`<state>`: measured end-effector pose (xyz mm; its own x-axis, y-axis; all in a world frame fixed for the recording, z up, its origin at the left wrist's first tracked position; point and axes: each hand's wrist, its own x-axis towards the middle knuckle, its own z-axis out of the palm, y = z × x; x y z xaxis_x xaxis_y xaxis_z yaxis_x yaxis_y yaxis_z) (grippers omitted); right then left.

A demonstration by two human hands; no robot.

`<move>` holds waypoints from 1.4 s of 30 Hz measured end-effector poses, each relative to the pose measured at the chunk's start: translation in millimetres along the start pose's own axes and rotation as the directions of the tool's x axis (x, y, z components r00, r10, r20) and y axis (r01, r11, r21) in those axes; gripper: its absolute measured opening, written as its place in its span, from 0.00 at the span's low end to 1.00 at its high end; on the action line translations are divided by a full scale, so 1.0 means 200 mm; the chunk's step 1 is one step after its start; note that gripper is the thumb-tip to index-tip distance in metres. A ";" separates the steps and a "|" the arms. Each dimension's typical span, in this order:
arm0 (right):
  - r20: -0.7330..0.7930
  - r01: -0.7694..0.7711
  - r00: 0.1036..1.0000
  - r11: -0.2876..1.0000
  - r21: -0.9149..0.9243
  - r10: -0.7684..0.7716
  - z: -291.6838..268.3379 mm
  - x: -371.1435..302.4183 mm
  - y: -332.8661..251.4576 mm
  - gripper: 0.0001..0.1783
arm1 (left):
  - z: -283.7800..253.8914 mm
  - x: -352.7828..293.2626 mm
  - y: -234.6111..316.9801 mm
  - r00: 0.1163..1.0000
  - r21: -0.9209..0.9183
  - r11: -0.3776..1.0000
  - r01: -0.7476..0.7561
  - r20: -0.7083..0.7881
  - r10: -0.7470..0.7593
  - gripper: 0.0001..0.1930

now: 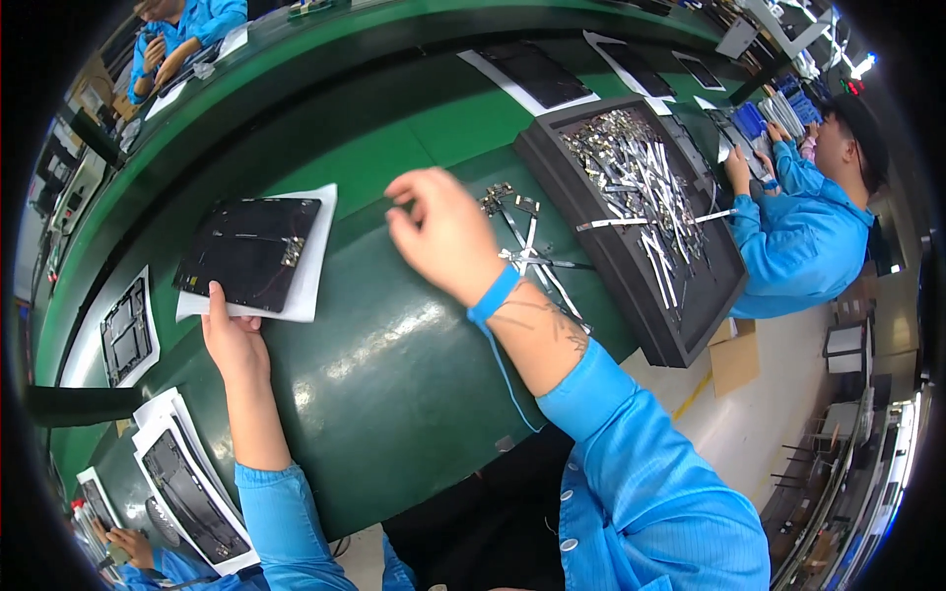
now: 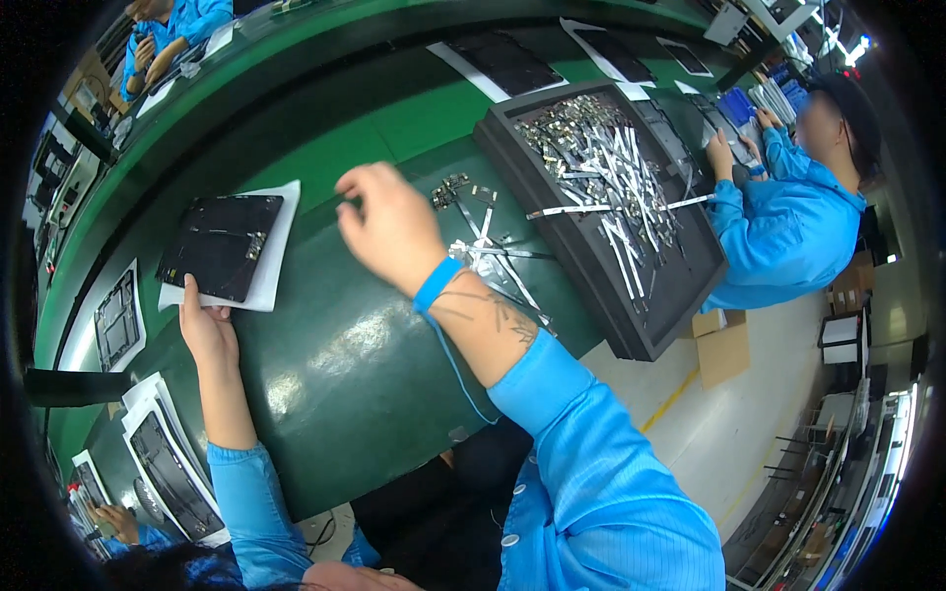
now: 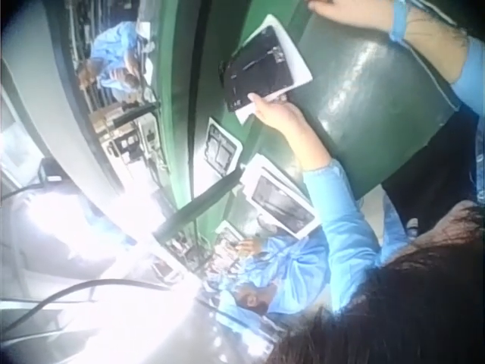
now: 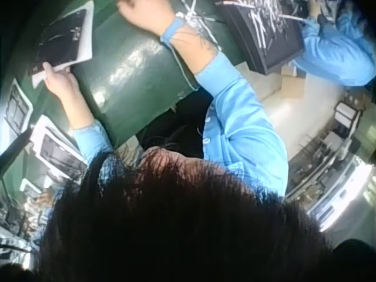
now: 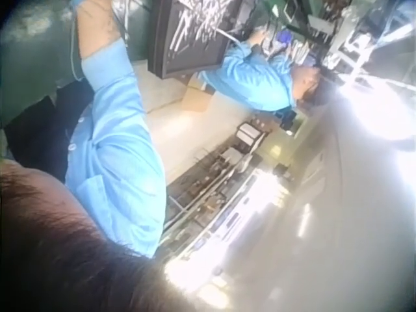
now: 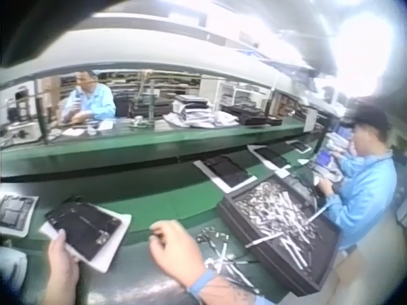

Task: The person assembles electronic components and ribbon cables into a tablet chassis at a factory workbench, using tweezers to manipulate the small parts.

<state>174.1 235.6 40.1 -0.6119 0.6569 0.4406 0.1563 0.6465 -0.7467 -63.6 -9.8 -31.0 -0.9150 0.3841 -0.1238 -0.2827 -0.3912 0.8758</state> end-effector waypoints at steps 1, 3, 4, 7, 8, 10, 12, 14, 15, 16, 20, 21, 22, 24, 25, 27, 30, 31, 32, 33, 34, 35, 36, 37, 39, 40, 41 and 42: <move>-0.048 -0.003 0.999 0.994 -0.112 -0.002 -0.06 0.03 0.05 0.15 | -0.01 0.00 0.01 1.000 0.010 1.000 0.017 -0.004 -0.017 0.12; -0.113 -0.088 0.992 0.948 -0.305 0.055 -0.23 0.07 0.17 0.19 | 0.06 0.00 0.00 1.000 -0.043 0.999 0.019 0.010 -0.018 0.11; -0.069 -0.182 0.983 0.907 -0.380 0.169 -0.30 0.07 0.18 0.22 | 0.07 0.00 0.01 1.000 -0.091 0.996 0.014 0.013 -0.013 0.09; 0.110 -0.246 0.924 0.789 -0.563 0.367 -0.41 0.05 0.15 0.24 | 0.02 0.05 -0.01 0.997 -0.091 0.994 0.060 -0.043 -0.064 0.10; 0.104 -0.252 0.923 0.785 -0.566 0.371 -0.40 0.04 0.16 0.24 | 0.00 0.06 -0.02 0.997 -0.091 0.994 0.065 -0.037 -0.069 0.10; 0.130 -0.169 0.950 0.818 -0.550 0.284 -0.37 0.03 0.23 0.19 | 0.00 0.07 -0.04 0.996 -0.056 0.998 -0.027 -0.088 0.022 0.11; 0.114 -0.194 0.949 0.828 -0.526 0.294 -0.36 0.04 0.28 0.16 | 0.01 0.06 -0.04 0.999 0.003 0.999 -0.036 0.019 0.036 0.11; 0.029 -0.157 0.981 0.870 -0.468 0.193 -0.33 0.05 0.33 0.10 | 0.06 0.03 -0.03 0.997 0.015 0.999 -0.047 0.066 0.046 0.12; 0.026 -0.161 0.980 0.868 -0.469 0.196 -0.32 0.06 0.31 0.10 | 0.04 0.04 -0.02 0.997 0.010 0.999 -0.042 0.062 0.041 0.14; -0.033 -0.156 0.987 0.911 -0.382 0.156 -0.31 0.07 0.30 0.09 | 0.03 0.04 -0.02 0.998 0.006 0.999 -0.037 0.058 0.037 0.16; -0.199 -0.071 0.979 0.977 -0.202 0.030 -0.31 0.12 0.17 0.08 | 0.09 -0.01 -0.05 0.983 0.093 0.982 -0.163 0.098 0.154 0.22; -0.277 -0.028 0.961 0.985 -0.169 -0.020 -0.32 0.12 0.15 0.08 | 0.16 -0.06 -0.06 0.983 0.175 0.967 -0.184 0.023 0.182 0.24; -0.315 0.023 0.948 0.994 -0.110 -0.057 -0.31 0.13 0.14 0.09 | 0.19 -0.08 -0.06 0.975 0.257 0.946 -0.197 -0.050 0.217 0.26; -0.350 0.175 0.912 0.975 -0.139 -0.214 -0.28 0.12 0.09 0.08 | 0.19 -0.09 -0.05 0.980 0.251 0.950 -0.187 -0.018 0.198 0.27; -0.379 0.324 0.849 0.930 -0.176 -0.368 -0.26 0.11 0.05 0.08 | 0.19 -0.08 -0.04 0.983 0.241 0.954 -0.179 0.014 0.181 0.29; -0.361 0.486 0.799 0.870 -0.081 -0.480 -0.17 0.05 -0.04 0.11 | 0.14 -0.05 -0.05 0.983 0.203 0.962 -0.182 0.045 0.177 0.29; -0.156 0.652 0.758 0.729 0.207 -0.633 0.03 -0.13 -0.17 0.18 | 0.14 -0.05 -0.09 0.978 0.195 0.958 -0.209 0.044 0.204 0.29; -0.065 0.610 0.778 0.728 0.312 -0.624 0.12 -0.20 -0.19 0.17 | 0.15 -0.07 -0.10 0.971 0.255 0.937 -0.238 0.072 0.227 0.26; 0.022 0.578 0.777 0.727 0.370 -0.629 0.17 -0.26 -0.22 0.18 | 0.13 -0.08 -0.09 0.963 0.319 0.909 -0.268 0.097 0.250 0.23; 0.019 0.581 0.776 0.728 0.364 -0.630 0.18 -0.29 -0.24 0.18 | 0.12 -0.08 -0.08 0.963 0.314 0.910 -0.270 0.102 0.251 0.23; 0.082 0.462 0.830 0.763 0.452 -0.552 0.19 -0.30 -0.25 0.20 | 0.10 -0.07 -0.08 0.963 0.331 0.914 -0.235 0.205 0.173 0.18; 0.153 0.331 0.869 0.782 0.528 -0.471 0.20 -0.31 -0.25 0.21 | 0.08 -0.06 -0.07 0.949 0.351 0.915 -0.201 0.303 0.092 0.15; 0.151 0.281 0.899 0.807 0.519 -0.410 0.21 -0.30 -0.23 0.23 | 0.11 -0.08 -0.08 0.921 0.346 0.902 -0.257 0.370 0.120 0.12; 0.149 0.280 0.900 0.808 0.519 -0.408 0.22 -0.28 -0.19 0.23 | 0.13 -0.11 -0.07 0.899 0.375 0.893 -0.248 0.434 0.068 0.15; 0.284 -0.047 0.950 0.837 0.545 -0.131 0.24 -0.24 -0.10 0.23 | 0.22 -0.21 -0.05 0.839 0.340 0.919 -0.199 0.543 -0.019 0.18; 0.330 -0.169 0.943 0.816 0.552 -0.028 0.26 -0.23 -0.07 0.21 | 0.21 -0.21 -0.06 0.817 0.320 0.932 -0.169 0.574 -0.049 0.14; 0.328 -0.170 0.944 0.815 0.553 -0.026 0.27 -0.22 -0.04 0.21 | 0.22 -0.22 -0.07 0.816 0.321 0.932 -0.169 0.575 -0.050 0.14; 0.383 -0.255 0.923 0.777 0.575 0.020 0.28 -0.21 -0.02 0.21 | 0.22 -0.23 -0.09 0.811 0.431 0.875 -0.223 0.580 -0.078 0.12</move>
<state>155.4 183.3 -3.3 -0.8591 0.4707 0.2011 -0.1681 0.1117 -0.9794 -4.8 17.0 -19.6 -0.5530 0.8270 0.1014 0.0809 -0.0678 0.9944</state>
